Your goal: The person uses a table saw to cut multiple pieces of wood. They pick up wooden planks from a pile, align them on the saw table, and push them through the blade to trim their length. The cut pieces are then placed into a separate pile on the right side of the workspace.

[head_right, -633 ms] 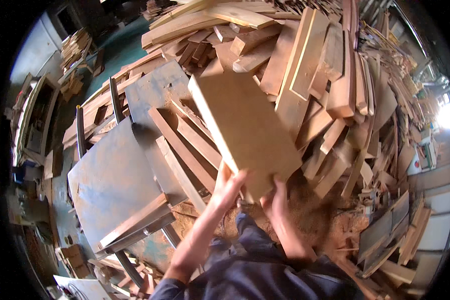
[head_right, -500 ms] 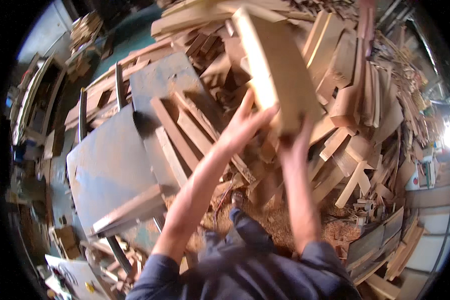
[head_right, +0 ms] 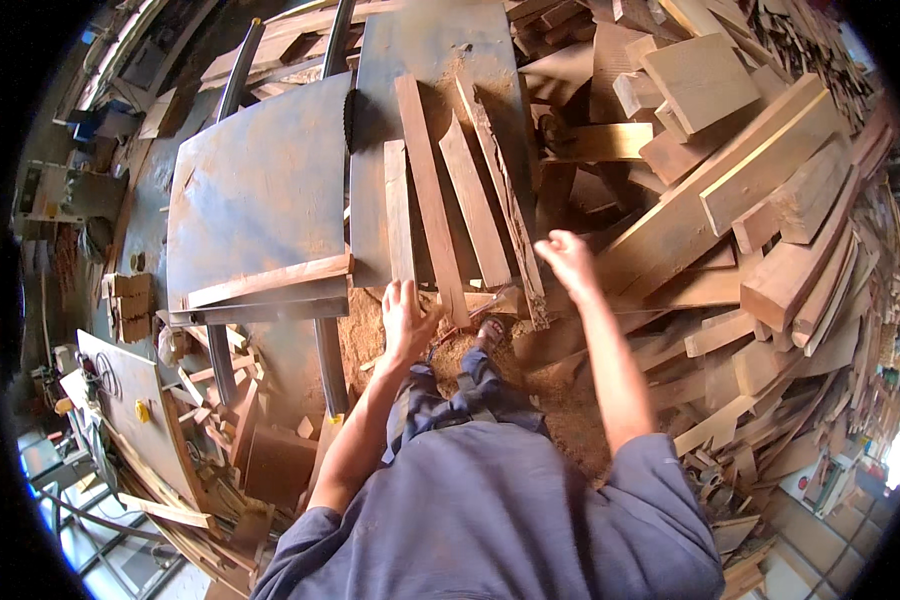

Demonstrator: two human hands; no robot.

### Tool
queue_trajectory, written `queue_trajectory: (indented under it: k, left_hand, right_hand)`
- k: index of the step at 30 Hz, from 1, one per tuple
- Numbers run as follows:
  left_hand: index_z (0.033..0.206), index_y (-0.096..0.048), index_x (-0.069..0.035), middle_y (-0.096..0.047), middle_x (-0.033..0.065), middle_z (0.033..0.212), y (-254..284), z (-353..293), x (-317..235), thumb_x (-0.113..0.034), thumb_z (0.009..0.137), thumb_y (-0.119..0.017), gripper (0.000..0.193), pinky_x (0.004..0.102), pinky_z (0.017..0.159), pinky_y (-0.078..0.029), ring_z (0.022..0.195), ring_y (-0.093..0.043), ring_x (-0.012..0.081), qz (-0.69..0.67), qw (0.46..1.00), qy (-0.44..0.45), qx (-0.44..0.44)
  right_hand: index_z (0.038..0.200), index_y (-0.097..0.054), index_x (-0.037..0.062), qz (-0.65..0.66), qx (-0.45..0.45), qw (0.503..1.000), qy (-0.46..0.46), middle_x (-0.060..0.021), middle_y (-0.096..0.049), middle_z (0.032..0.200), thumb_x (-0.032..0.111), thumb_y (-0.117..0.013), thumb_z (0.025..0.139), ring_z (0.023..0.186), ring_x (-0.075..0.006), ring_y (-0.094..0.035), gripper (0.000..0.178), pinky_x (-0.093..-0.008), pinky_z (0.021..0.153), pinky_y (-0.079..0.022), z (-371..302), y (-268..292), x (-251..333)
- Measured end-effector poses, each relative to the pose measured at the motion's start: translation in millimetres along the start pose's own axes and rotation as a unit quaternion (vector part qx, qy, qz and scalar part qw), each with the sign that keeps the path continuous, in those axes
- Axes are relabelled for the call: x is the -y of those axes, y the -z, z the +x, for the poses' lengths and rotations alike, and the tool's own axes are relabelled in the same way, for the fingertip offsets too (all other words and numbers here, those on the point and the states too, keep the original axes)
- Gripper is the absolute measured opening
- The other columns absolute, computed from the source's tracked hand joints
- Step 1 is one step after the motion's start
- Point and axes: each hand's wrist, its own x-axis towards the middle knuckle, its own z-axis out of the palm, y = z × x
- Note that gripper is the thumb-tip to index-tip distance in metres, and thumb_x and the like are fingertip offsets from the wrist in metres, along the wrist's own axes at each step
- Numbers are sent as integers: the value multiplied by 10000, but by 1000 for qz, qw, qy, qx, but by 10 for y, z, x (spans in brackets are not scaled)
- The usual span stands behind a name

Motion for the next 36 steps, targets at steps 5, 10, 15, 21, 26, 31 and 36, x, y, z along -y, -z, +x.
queue_trajectory:
  k: [5, 10, 15, 21, 26, 31, 36]
  left_hand:
    - [1425, -435, 39, -347, 397, 1487, -102, 569, -103, -350, 787, -866, 863, 588, 1145, -354, 1371, -385, 524, -17, 999, 50, -12]
    - [1438, -451, -18, -334, 352, 1524, -297, 1186, -7, -435, 815, -847, 848, 589, 1113, -390, 1357, -406, 534, -5, 992, 106, -62]
    - [1452, -504, -62, -347, 312, 1531, -207, 1618, -186, -598, 851, -754, 843, 604, 1098, -389, 1368, -392, 501, -11, 985, 163, -65]
    - [1515, -483, -82, -268, 332, 1568, -376, 1561, -520, -737, 849, -663, 951, 612, 1147, -316, 1413, -317, 516, -33, 989, 145, -9]
    - [1533, -471, -117, -221, 346, 1596, -612, 1701, -716, -716, 837, -696, 946, 644, 1178, -287, 1460, -260, 528, -73, 991, 107, 34]
    - [1482, -480, 25, -511, 261, 1472, -169, 1684, -168, -624, 901, -704, 899, 522, 1122, -460, 1335, -526, 385, -243, 962, 71, 108]
    - [1434, -524, 74, -573, 282, 1446, 246, 730, 774, -323, 959, -753, 660, 439, 1111, -474, 1367, -551, 362, -271, 960, 55, -31]
  right_hand:
    - [1364, -587, -59, -247, -50, 964, 87, -300, -655, 1292, 339, -784, 857, 1215, -413, -637, 674, -467, 1054, -496, -319, -517, 139]
    - [1220, -674, -15, -48, -54, 997, 15, -222, -736, 1116, 248, -703, 927, 1034, -318, -700, 395, -414, 909, -531, -301, -357, 2]
    - [971, -671, -14, 226, -47, 972, -43, -8, -631, 886, 233, -653, 972, 839, -129, -534, 247, -340, 766, -457, -640, -38, -100]
    - [957, -665, 7, 113, -80, 990, -34, -7, -631, 896, 336, -700, 977, 851, -117, -533, 332, -326, 778, -455, -1266, 122, -51]
    - [1083, -660, -15, 154, -59, 984, -67, -51, -683, 1039, 274, -773, 931, 929, -130, -588, 345, -309, 848, -489, -1632, 215, 172]
    - [1191, -634, -91, 82, -97, 992, -28, -165, -705, 1113, 414, -857, 832, 1015, -222, -639, 659, -372, 930, -506, -1578, 305, 163]
    - [1195, -619, -101, -47, -44, 997, 49, -173, -735, 1078, 310, -895, 792, 965, -210, -680, 639, -349, 860, -548, -1733, 188, 646]
